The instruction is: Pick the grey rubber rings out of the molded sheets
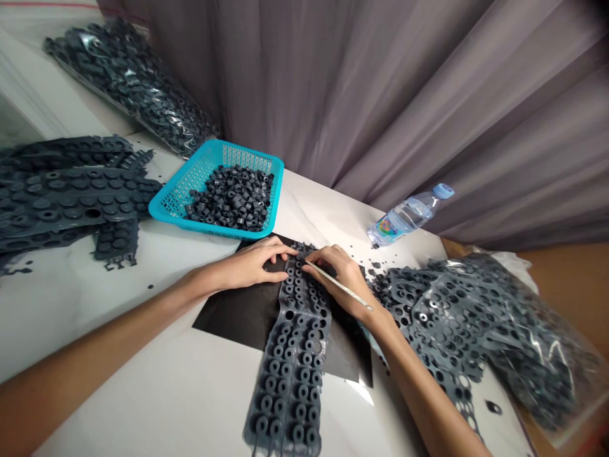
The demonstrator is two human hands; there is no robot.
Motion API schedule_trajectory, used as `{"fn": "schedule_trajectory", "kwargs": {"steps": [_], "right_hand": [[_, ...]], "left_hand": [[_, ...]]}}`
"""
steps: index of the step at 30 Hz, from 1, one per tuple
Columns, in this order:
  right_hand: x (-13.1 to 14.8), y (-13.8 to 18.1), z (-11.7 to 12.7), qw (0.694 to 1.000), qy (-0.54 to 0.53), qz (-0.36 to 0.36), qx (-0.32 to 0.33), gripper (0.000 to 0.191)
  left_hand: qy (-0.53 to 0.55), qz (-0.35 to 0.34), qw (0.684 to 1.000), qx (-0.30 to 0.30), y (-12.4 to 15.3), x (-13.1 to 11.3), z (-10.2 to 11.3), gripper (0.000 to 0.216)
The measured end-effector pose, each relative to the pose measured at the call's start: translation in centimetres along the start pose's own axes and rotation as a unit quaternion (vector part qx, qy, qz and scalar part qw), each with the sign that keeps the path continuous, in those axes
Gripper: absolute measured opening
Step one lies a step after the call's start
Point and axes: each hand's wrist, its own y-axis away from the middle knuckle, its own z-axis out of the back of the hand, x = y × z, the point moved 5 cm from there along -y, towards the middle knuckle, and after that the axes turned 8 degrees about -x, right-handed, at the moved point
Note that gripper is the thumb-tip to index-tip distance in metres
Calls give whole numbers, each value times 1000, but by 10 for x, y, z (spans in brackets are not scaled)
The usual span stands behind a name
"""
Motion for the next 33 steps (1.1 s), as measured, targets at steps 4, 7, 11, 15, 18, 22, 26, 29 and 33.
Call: {"fn": "schedule_trajectory", "kwargs": {"steps": [4,7,11,15,18,22,26,29,33], "right_hand": [[3,0,1,999,5,26,18,25],[3,0,-1,999,20,25,22,24],[3,0,-5,998,46,24,26,25],[7,0,-10,992,109,54,40,26],[9,1,-17,981,177,76,42,24],[8,2,-27,969,233,84,-5,25],[-8,5,-13,956,269,1,-116,30],[-30,11,8,942,301,-66,-136,36],[-45,11,32,967,216,-95,-99,39]], "left_hand": [[-5,-4,1000,-6,0,-2,1,53],[-4,-2,1000,-9,0,-2,1,53],[-15,-4,1000,-4,0,-1,0,55],[-17,-2,1000,-2,-1,-2,0,55],[-13,-7,1000,-8,-1,-3,1,54],[-5,-15,1000,-18,0,-3,0,52],[-8,-21,1000,-16,0,-4,-1,48],[-5,-9,1000,-2,0,-5,1,47],[-2,9,1000,4,2,-11,4,46]]}}
